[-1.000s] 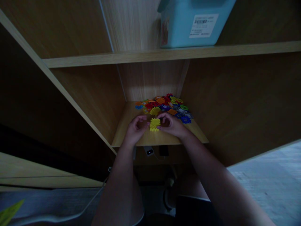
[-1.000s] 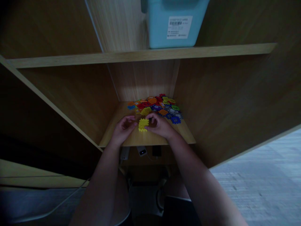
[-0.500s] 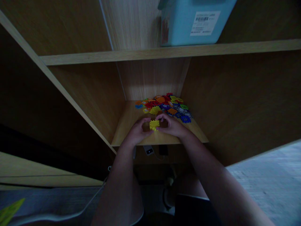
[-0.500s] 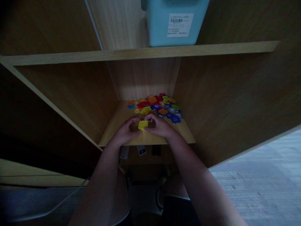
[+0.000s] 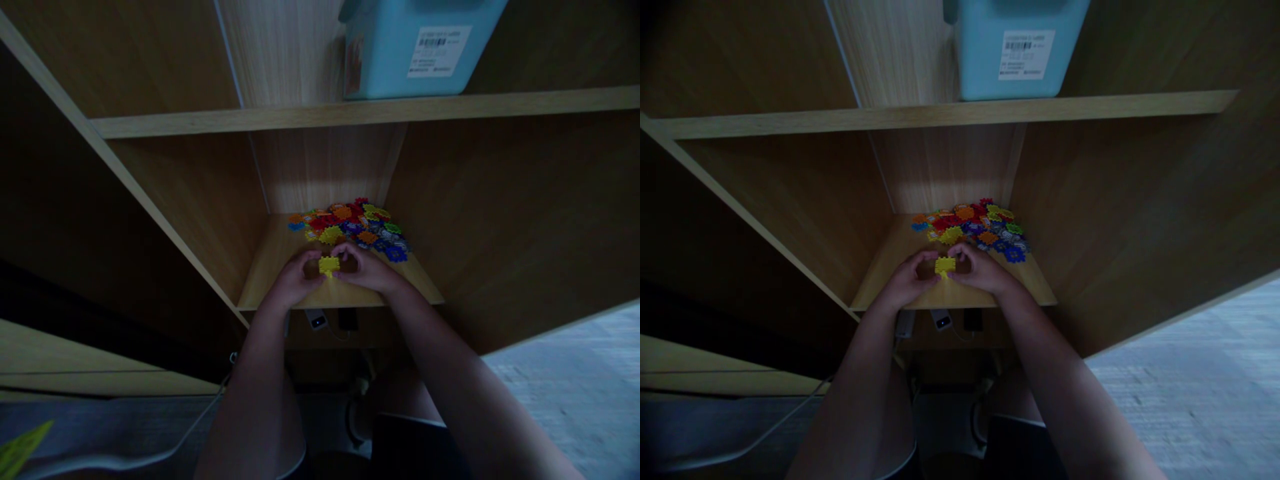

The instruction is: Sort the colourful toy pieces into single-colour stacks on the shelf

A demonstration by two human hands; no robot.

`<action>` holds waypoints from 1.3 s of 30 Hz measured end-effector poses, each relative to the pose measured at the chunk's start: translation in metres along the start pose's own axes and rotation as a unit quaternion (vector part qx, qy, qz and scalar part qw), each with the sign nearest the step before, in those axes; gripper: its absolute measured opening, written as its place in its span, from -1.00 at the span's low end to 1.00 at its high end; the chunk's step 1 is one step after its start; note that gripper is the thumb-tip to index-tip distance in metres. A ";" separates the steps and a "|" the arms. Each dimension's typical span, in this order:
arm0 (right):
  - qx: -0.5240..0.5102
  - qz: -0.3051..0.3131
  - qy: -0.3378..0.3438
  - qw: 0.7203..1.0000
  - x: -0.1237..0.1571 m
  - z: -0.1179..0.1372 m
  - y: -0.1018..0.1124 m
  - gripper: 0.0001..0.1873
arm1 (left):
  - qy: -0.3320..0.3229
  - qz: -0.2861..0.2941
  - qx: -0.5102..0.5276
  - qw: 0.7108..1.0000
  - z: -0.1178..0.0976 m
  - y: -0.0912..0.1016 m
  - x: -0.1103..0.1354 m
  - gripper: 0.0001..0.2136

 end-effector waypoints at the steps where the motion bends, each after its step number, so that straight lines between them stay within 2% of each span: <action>1: 0.001 0.002 -0.001 1.000 0.000 0.000 0.000 -0.56 | -0.002 0.000 0.000 1.000 0.001 0.000 0.000 -0.52; 12: 0.020 0.008 -0.001 1.000 0.001 0.001 0.001 -0.53 | -0.014 0.021 -0.056 0.998 0.003 0.000 0.001 -0.53; 16: 0.037 -0.005 0.002 0.999 0.002 0.002 0.001 -0.60 | -0.020 0.016 -0.054 0.998 0.004 0.001 0.001 -0.53; 21: 0.089 -0.082 -0.004 0.993 -0.002 -0.004 0.004 -0.73 | -0.016 -0.004 -0.059 0.998 0.002 0.001 0.001 -0.63; 25: 0.164 -0.173 0.035 0.971 -0.008 -0.013 0.010 -0.58 | -0.006 -0.025 -0.069 0.997 -0.003 0.001 0.001 -0.67; 27: 0.204 -0.192 0.045 0.959 -0.010 -0.017 0.011 -0.54 | -0.003 -0.027 -0.070 0.997 -0.005 0.001 0.001 -0.68; 30: 0.250 -0.172 0.042 0.952 -0.012 -0.019 0.008 -0.56 | 0.010 -0.036 -0.072 0.997 -0.005 0.001 0.001 -0.70; 39: 0.353 -0.080 -0.020 0.932 -0.016 -0.015 -0.001 -0.59 | 0.015 -0.052 -0.055 0.997 -0.003 0.000 0.001 -0.73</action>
Point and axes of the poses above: each hand's wrist, its own x-axis away from the middle knuckle, its own y-axis out of the back of the hand, z = x × y, the point moved 1 cm from there along -x, towards the middle knuckle, and after that the axes turned 6 degrees about -z, right-handed, at the moved point
